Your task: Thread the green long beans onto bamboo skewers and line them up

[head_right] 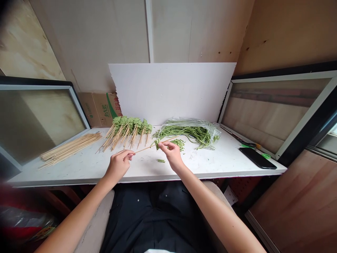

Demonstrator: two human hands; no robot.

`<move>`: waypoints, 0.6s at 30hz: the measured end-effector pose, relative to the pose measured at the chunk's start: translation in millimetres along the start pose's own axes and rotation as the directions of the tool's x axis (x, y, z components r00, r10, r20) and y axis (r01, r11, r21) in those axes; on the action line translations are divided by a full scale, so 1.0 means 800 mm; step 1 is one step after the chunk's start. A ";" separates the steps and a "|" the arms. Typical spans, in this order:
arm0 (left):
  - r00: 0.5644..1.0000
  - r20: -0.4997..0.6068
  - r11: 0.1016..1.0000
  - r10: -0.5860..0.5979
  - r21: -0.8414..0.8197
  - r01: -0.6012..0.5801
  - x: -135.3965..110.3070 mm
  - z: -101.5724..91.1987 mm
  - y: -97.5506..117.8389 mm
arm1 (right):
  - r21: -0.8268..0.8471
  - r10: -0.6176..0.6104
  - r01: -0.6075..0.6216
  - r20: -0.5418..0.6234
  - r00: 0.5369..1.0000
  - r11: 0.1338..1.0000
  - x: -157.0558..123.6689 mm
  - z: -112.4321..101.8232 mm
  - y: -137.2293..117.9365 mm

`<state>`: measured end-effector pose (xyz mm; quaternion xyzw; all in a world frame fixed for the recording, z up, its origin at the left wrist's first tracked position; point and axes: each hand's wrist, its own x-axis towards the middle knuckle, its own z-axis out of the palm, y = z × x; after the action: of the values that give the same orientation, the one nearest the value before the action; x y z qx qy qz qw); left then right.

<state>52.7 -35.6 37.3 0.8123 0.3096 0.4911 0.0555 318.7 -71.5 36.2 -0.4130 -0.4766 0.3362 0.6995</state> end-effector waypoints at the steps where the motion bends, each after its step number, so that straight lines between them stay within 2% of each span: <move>1: 1.000 0.001 1.000 -0.004 -0.001 0.004 0.000 0.000 0.000 | -0.001 0.004 -0.004 0.002 1.000 1.000 0.000 0.000 0.001; 7: 0.999 0.001 0.999 -0.050 0.011 0.050 0.003 -0.003 -0.007 | -0.076 0.022 -0.014 0.110 0.994 0.997 0.012 -0.019 0.000; 10: 0.996 0.010 0.995 -0.093 0.021 0.093 0.005 -0.006 -0.013 | -0.300 0.008 0.062 0.225 0.974 0.952 0.019 -0.038 0.002; 12: 0.993 0.019 0.993 -0.113 0.030 0.112 0.005 -0.006 -0.018 | -0.527 0.002 0.177 0.323 0.947 0.831 0.022 -0.050 0.008; 14: 0.992 0.027 0.992 -0.123 0.037 0.122 0.005 -0.006 -0.023 | -0.692 0.024 0.293 0.409 0.912 0.660 0.022 -0.056 0.015; 16: 0.991 0.035 0.991 -0.127 0.041 0.125 0.004 -0.005 -0.027 | -0.750 0.077 0.373 0.488 0.869 0.546 0.020 -0.058 0.023; 18: 0.991 0.039 0.991 -0.129 0.042 0.127 0.004 -0.004 -0.030 | -0.752 0.127 0.425 0.551 0.825 0.504 0.017 -0.058 0.028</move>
<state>40.7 -15.5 31.9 0.8017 0.3693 0.4636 0.0773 364.9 -61.9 12.0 -0.5431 -0.7901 0.0953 0.2677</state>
